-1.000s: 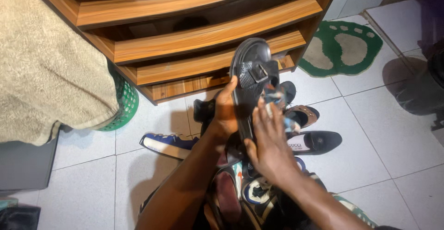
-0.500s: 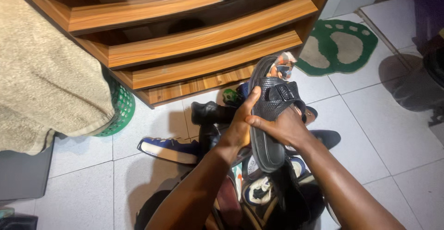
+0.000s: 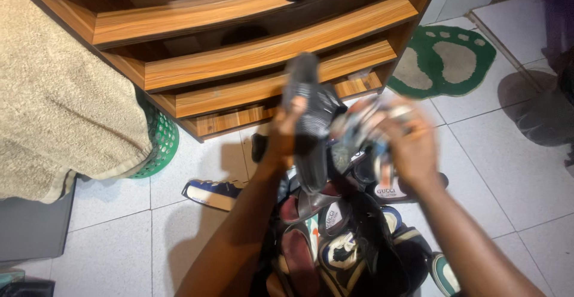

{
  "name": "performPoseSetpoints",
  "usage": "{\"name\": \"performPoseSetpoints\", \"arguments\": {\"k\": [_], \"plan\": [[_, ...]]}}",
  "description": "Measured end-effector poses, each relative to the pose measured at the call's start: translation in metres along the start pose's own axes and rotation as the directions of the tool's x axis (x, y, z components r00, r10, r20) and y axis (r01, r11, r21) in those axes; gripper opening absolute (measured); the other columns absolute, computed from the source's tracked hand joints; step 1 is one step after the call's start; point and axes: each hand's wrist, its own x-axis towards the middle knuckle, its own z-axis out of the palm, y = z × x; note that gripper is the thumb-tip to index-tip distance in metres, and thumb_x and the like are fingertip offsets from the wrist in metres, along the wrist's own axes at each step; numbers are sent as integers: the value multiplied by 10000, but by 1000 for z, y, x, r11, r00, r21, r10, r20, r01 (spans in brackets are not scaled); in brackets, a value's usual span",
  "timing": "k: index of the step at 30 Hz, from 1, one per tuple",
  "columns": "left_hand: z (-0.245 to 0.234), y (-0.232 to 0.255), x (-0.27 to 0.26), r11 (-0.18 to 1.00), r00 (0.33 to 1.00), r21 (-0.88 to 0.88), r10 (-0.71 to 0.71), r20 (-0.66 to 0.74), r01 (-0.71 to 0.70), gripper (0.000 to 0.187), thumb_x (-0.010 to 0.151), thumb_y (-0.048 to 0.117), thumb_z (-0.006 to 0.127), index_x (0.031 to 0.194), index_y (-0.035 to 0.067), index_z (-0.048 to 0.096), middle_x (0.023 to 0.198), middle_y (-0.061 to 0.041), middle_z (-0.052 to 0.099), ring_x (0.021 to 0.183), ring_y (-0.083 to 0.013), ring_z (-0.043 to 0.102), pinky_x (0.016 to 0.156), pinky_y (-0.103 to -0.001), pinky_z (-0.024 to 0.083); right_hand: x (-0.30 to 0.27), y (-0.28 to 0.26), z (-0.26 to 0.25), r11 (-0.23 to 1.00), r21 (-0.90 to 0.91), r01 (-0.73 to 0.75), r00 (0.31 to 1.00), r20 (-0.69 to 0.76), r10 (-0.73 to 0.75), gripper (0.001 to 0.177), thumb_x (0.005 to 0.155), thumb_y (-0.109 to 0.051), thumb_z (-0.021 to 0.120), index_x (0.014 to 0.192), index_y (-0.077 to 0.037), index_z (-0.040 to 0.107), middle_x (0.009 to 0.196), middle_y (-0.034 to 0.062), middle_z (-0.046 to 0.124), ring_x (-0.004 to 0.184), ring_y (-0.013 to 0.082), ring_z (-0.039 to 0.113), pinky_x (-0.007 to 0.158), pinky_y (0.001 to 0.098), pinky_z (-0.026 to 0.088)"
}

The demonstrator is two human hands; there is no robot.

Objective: The person cleans multiple pairs of shoes using a cloth, wiping the exterior surfaces of each shoe and placing them on a wooden shoe rack. The person handles sneakers, sandals, and loafers one at a time.

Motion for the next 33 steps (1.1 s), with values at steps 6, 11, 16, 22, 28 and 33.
{"name": "performPoseSetpoints", "arguments": {"k": [6,11,16,22,28,33], "plan": [[46,25,-31,829,889,-448,-118,442,334,619,1032,403,617,1486,-9,530,1389,-222,621,1314,-317,601,1143,-427,479,-14,-13,27,126,-742,658,528,336,-780,331,890,-225,662,1187,-96,730,1093,111,630,979,278,660,839,363,585],[43,53,-41,908,805,-151,-258,534,391,801,932,413,620,1631,148,331,1498,-172,547,1337,-312,541,1118,-429,401,16,-23,2,890,-408,203,949,-141,-281,193,1009,-163,632,1152,-92,741,1125,76,595,1018,256,618,875,428,563],[38,54,-34,876,804,-225,-254,537,427,777,939,520,629,1566,120,405,1459,-158,561,1338,-307,545,1136,-458,411,-6,-14,2,612,-570,549,776,74,-627,233,916,-20,663,1138,-47,724,1153,104,636,1117,250,623,969,383,538],[34,39,-29,770,764,-336,-285,578,542,724,958,492,626,1477,-4,532,1356,-192,607,1230,-286,561,1052,-434,436,-2,-4,-6,597,-578,556,792,149,-593,337,868,68,701,1155,-96,761,1213,127,636,1136,197,638,939,319,601],[36,49,-33,689,740,-398,-304,600,606,799,886,418,691,1537,54,406,1364,-197,586,1228,-284,582,1035,-419,506,25,14,-32,855,-517,31,982,-145,-123,312,833,-15,778,1132,-70,706,1089,110,703,973,262,702,829,381,579],[33,50,-34,628,692,-385,-363,624,677,877,819,454,706,1543,84,379,1387,-239,558,1232,-359,574,1056,-511,495,12,18,-20,576,-720,386,844,24,-536,312,905,-53,807,1142,36,626,1155,165,645,1069,270,678,901,348,587]]}}
